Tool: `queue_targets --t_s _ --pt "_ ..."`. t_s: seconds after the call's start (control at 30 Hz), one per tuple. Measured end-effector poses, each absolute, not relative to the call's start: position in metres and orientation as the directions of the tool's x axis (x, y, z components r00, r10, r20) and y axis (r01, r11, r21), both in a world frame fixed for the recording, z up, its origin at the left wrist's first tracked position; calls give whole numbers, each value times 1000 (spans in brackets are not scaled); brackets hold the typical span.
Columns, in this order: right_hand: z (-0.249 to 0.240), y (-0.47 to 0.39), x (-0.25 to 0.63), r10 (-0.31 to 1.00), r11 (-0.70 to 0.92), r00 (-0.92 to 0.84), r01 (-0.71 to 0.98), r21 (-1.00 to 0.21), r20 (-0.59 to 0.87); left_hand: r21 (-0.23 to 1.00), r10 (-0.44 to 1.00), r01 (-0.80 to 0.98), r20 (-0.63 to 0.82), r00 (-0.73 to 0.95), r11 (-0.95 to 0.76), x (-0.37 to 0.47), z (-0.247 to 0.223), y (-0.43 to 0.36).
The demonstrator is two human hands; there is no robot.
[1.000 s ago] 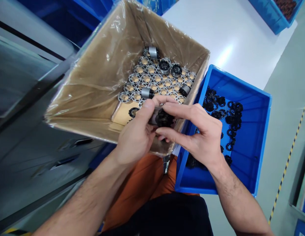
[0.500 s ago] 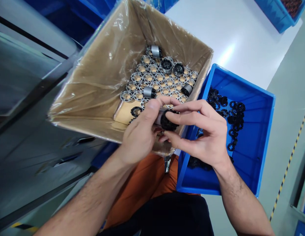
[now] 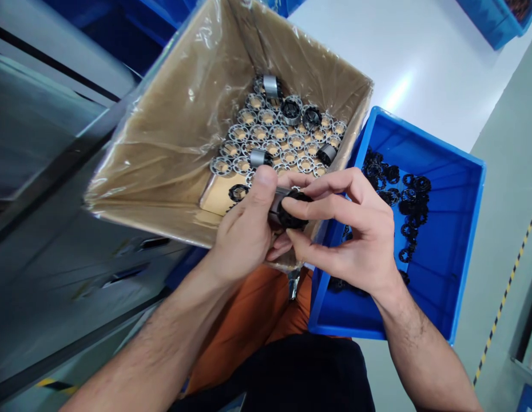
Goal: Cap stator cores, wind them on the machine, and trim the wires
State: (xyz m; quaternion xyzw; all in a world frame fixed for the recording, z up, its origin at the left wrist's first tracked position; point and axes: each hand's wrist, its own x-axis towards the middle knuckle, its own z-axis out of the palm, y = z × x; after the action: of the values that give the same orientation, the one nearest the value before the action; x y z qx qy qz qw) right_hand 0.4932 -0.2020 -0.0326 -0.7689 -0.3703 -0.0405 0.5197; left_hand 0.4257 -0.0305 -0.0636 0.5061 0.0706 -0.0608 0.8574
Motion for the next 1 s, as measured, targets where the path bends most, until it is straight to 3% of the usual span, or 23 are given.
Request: queue_targets --t_s 0.17,0.27,0.33,0.4,0.5,0.57,0.73,0.87,0.93,1.0 --pt "-34 -196 487 532 -161 712 617 -770 459 849 -42 181 -185 982 497 428 -61 -32" --pt "-39 -192 483 470 -149 740 603 -783 481 896 26 92 -114 993 435 430 -54 -27" --pt "-41 -192 482 454 -184 782 552 -814 427 974 110 -47 23 994 221 427 -49 -12" --pt "-42 -194 483 479 -226 808 492 -841 344 980 172 -112 140 975 -163 420 -48 13" --pt "-42 -197 486 459 -196 825 457 -868 330 750 227 70 109 968 -658 403 -57 56" --pt "-42 -196 488 405 -166 842 452 -877 357 619 229 140 66 971 -773 391 -65 76" --pt "-48 -194 490 387 -184 843 468 -864 375 637 185 54 141 973 -769 362 -68 57" --pt "-56 -200 490 439 -274 816 521 -809 377 637 330 31 356 874 -770 304 -75 17" --pt "-57 -198 491 510 -379 783 577 -724 357 651 444 119 360 821 -749 261 -96 3" --pt "-55 -187 494 619 -450 725 642 -621 302 701 512 230 221 830 -675 218 -127 -6"
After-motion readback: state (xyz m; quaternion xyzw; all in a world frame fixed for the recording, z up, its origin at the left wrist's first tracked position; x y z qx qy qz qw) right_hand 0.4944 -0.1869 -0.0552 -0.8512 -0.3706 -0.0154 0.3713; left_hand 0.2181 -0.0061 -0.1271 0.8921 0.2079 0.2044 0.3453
